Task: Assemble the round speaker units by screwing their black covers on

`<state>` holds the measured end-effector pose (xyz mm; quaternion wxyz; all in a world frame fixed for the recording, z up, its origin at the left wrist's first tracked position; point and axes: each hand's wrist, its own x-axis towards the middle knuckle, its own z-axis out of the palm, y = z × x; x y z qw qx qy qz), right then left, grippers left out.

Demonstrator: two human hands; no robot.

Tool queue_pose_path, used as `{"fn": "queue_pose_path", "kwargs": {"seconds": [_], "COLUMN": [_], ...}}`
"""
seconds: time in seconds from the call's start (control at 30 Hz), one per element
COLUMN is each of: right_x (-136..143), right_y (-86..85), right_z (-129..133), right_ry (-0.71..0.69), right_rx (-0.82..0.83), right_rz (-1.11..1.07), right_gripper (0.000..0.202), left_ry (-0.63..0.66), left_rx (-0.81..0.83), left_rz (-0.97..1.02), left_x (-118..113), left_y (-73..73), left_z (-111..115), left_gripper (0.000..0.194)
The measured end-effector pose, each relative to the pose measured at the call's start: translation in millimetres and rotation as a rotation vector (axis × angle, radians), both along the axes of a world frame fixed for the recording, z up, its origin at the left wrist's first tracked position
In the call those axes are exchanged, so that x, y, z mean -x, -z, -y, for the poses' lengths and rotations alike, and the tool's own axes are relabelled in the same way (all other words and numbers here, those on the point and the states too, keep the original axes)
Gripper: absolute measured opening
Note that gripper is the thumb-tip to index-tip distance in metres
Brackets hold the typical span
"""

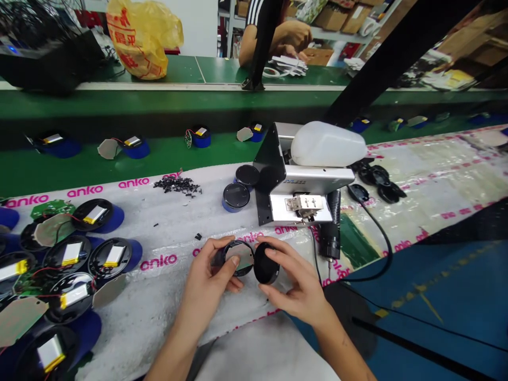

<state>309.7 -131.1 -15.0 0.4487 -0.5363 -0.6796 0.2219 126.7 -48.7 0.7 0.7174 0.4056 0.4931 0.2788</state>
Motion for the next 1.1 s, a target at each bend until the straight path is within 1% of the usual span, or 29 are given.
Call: {"fn": "queue_pose_path", "kwargs": {"seconds": [0.13, 0.3, 0.37, 0.43, 0.57, 0.67, 0.83, 0.93, 1.1], "right_x": [3, 11, 14, 16, 14, 8, 1, 1, 6], "right_y": [-6.4, -18.5, -20.0, -19.8, -18.7, -18.2, -17.5, -18.9, -25.9], "right_z": [-1, -8, -14, -21, -29, -33, -37, -38, -37], "right_ry": [0.002, 0.001, -0.032, -0.084, -0.174, -0.222, -0.289, -0.282, -0.282], "right_rx": [0.004, 0.045, 0.047, 0.047, 0.109, 0.137, 0.135, 0.119, 0.144], "right_rz": [0.053, 0.162, 0.191, 0.210, 0.248, 0.260, 0.279, 0.298, 0.339], "right_gripper": [0.061, 0.066, 0.069, 0.070, 0.070, 0.070, 0.074, 0.073, 0.070], "left_ry": [-0.001, -0.028, -0.020, 0.000, 0.021, 0.019, 0.026, 0.042, 0.036], "left_rx": [0.001, -0.026, -0.038, -0.025, 0.094, 0.147, 0.141, 0.129, 0.129], "left_rz": [-0.016, -0.042, -0.002, 0.079, 0.265, 0.352, 0.411, 0.419, 0.364], "left_x": [0, 3, 7, 13, 24, 28, 29, 29, 30], "left_y": [0.1, 1.5, 3.4, 5.7, 9.9, 12.2, 15.2, 16.7, 18.2], "left_z": [1, 4, 4, 4, 0, -1, -1, 0, 0], "left_gripper": [0.039, 0.035, 0.033, 0.033, 0.035, 0.035, 0.032, 0.035, 0.040]}}
